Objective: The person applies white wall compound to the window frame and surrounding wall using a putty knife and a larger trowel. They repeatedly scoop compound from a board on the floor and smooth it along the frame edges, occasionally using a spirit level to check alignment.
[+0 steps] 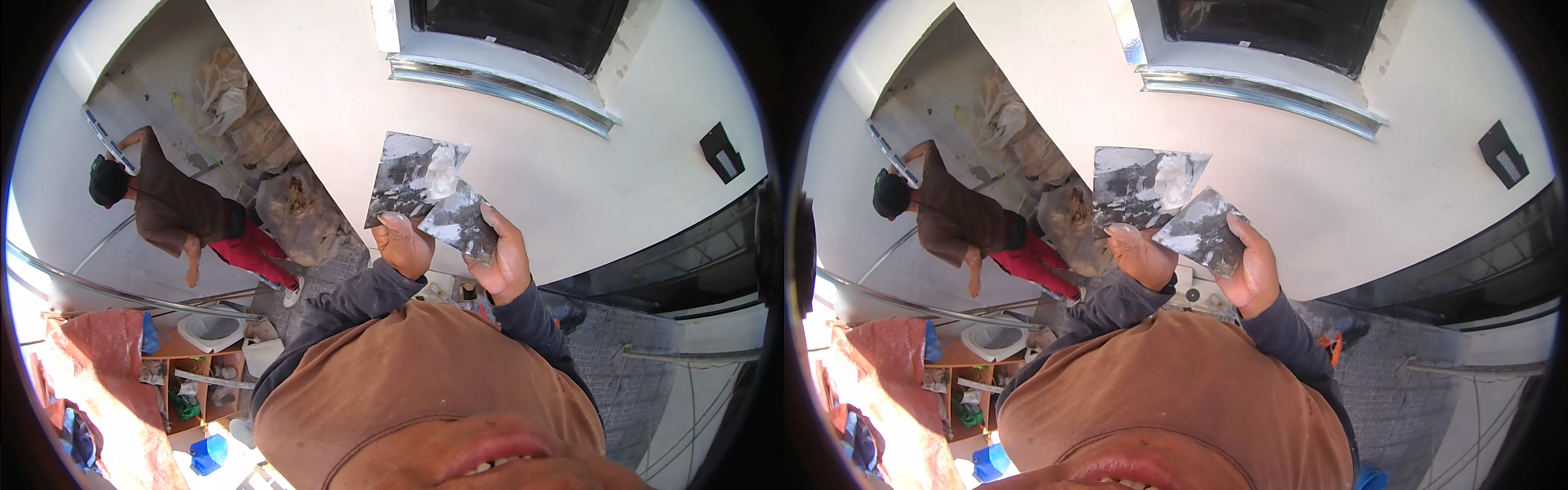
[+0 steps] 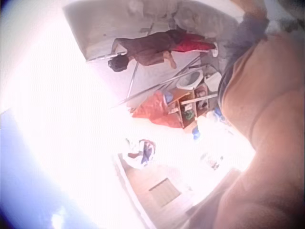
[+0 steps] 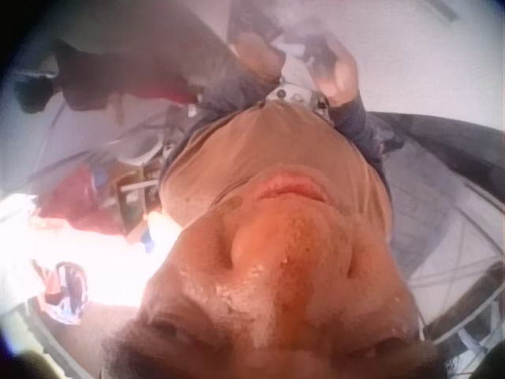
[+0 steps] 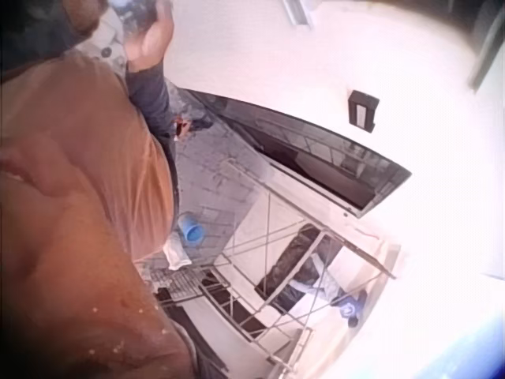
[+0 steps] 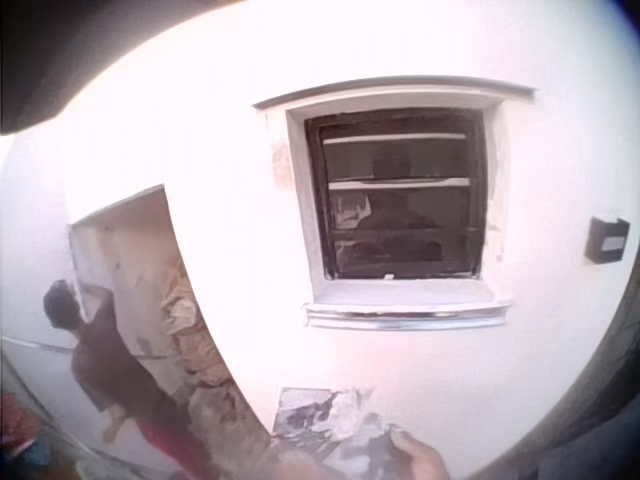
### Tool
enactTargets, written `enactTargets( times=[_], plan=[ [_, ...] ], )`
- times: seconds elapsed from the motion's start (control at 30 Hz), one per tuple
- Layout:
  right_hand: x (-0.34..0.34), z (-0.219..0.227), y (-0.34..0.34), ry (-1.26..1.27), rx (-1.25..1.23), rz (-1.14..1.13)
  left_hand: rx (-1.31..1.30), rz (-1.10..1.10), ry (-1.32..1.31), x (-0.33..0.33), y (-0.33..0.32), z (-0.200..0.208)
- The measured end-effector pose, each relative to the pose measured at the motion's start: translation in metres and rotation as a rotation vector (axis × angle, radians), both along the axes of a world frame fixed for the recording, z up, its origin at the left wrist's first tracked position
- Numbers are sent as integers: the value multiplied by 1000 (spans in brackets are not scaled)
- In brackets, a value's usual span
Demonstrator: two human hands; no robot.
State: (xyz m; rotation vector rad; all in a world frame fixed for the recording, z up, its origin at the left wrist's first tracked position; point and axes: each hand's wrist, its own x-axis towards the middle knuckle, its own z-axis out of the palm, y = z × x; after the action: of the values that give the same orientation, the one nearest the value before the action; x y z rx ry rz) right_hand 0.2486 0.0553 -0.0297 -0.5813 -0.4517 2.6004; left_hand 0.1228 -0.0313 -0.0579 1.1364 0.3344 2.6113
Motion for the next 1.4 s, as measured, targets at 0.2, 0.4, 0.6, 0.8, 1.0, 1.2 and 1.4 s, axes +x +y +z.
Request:
enactTargets(
  times=[0.2,0.4,0.6,0.8,1.0,1.2,1.4],
  plan=[
    [0,8,16,115,85,71,-186,493,817,-22,-10,15],
    [5,1,28,72,209,140,-218,513,1055,-45,-24,16],
    [13,40,43,190,262,-161,-534,478,831,-63,-42,2],
    [-6,34,17,283,1445,-414,-784,-436,-609,-48,-20,4],
    [-6,10,12,-107,2180,-159,-955,-571,-717,-65,-34,15],
    [19,0,42,-400,2028,-46,-771,-446,-607,-89,-42,33],
    [29,53,43,-358,2295,-203,-870,-138,-229,-99,-47,65]
  ],
)
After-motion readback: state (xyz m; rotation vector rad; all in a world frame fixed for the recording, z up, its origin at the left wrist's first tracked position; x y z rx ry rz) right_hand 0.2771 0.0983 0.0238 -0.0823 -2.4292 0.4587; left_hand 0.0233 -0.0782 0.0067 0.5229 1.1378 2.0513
